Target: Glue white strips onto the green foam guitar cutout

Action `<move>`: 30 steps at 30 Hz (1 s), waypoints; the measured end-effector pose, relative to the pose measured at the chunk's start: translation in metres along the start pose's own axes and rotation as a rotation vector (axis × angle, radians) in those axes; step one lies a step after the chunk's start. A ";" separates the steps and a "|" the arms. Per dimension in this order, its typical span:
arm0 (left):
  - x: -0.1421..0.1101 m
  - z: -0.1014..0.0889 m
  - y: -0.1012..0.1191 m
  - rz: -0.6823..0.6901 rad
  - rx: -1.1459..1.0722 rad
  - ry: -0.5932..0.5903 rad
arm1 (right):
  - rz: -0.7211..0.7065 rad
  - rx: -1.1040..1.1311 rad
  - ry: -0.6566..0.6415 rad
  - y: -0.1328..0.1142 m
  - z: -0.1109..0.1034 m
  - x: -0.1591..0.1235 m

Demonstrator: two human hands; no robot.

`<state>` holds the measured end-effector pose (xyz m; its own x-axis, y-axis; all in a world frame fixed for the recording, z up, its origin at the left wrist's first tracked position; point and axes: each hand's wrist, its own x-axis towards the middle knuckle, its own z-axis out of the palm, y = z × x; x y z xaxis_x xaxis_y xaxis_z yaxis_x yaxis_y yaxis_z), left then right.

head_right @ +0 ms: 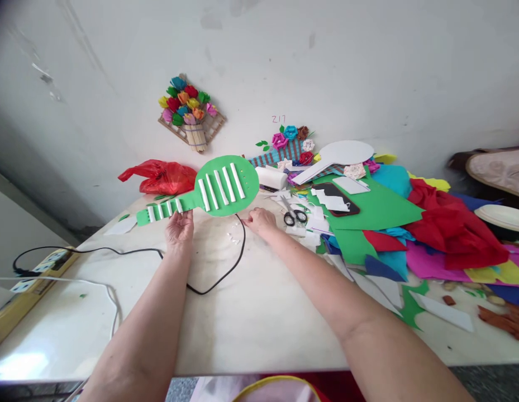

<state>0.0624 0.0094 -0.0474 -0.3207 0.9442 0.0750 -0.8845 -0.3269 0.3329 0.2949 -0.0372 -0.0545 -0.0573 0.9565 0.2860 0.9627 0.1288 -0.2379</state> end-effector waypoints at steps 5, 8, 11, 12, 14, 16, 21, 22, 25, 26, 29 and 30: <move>0.001 -0.001 -0.001 -0.001 0.016 0.006 | -0.258 0.096 0.046 -0.014 0.006 -0.002; 0.001 -0.001 -0.001 0.020 0.074 -0.018 | -0.477 0.094 -0.096 -0.037 0.016 -0.010; -0.001 0.000 -0.001 0.021 0.065 -0.018 | -0.539 0.020 -0.244 -0.055 0.026 -0.016; -0.002 0.001 0.000 0.020 0.052 -0.008 | -0.535 0.003 -0.249 -0.056 0.028 -0.017; -0.005 0.003 0.000 0.020 0.030 0.023 | -0.434 -0.056 -0.255 -0.047 0.027 -0.014; -0.006 0.005 0.000 0.017 0.025 0.048 | -0.296 -0.142 -0.250 -0.026 0.019 -0.008; -0.005 0.004 -0.001 0.016 0.055 0.028 | 0.079 -0.318 -0.104 0.029 -0.006 0.007; -0.004 0.002 -0.002 0.022 0.068 0.020 | 0.119 -0.348 -0.079 0.034 -0.008 0.008; -0.002 0.000 -0.002 0.027 0.092 0.016 | 0.038 -0.326 -0.011 0.034 -0.003 0.007; -0.002 -0.001 -0.002 0.021 0.086 0.019 | -0.007 -0.295 -0.007 0.033 0.000 0.007; -0.002 -0.002 -0.002 0.008 0.054 0.025 | 0.008 -0.271 -0.003 0.034 0.002 0.006; -0.002 -0.002 -0.003 0.008 0.052 0.022 | 0.039 -0.285 0.020 0.037 0.000 0.006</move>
<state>0.0646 0.0081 -0.0505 -0.3356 0.9403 0.0568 -0.8634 -0.3311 0.3808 0.3298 -0.0267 -0.0617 -0.0161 0.9535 0.3009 0.9997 0.0104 0.0203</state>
